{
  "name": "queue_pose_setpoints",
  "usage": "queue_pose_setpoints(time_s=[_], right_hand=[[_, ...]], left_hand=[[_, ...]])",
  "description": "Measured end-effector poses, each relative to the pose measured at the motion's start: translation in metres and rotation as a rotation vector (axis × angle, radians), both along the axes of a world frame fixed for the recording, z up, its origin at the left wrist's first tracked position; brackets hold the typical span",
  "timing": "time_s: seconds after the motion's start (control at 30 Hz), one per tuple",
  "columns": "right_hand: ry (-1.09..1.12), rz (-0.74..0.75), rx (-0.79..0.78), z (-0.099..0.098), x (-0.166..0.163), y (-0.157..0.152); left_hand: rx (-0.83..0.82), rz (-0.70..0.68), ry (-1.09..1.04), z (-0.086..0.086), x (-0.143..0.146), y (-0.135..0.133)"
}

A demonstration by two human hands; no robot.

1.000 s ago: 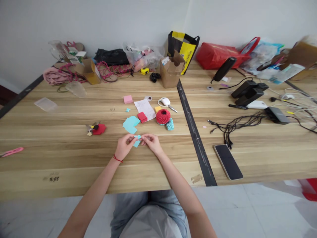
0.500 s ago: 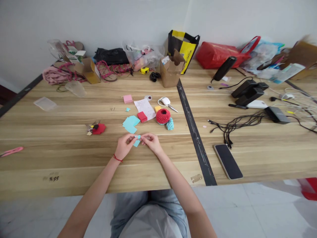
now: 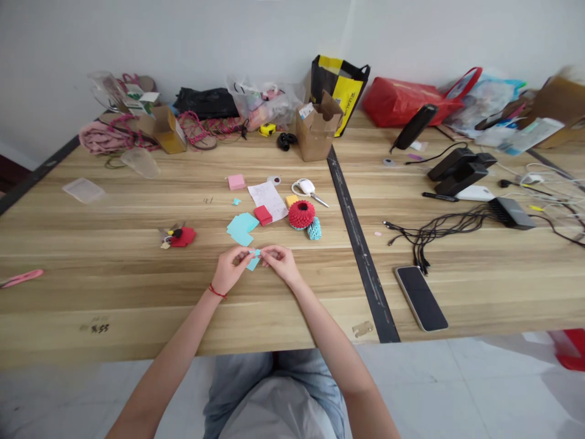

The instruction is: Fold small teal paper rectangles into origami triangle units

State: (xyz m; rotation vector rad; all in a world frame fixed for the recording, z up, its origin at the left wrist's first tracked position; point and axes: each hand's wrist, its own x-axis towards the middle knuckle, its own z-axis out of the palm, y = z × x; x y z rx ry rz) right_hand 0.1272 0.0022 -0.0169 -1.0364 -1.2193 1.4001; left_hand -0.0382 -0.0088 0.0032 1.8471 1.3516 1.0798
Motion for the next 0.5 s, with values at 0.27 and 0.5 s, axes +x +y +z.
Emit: queue_pose_setpoints(time_s=[0.27, 0.5], right_hand=[[0.058, 0.011, -0.012, 0.0029, -0.0012, -0.0003], [0.006, 0.03, -0.018, 0.0049, -0.0013, -0.0002]], left_hand=[[0.001, -0.007, 0.007, -0.0008, -0.0002, 0.0003], [-0.061, 0.019, -0.006, -0.004, 0.0002, 0.0007]])
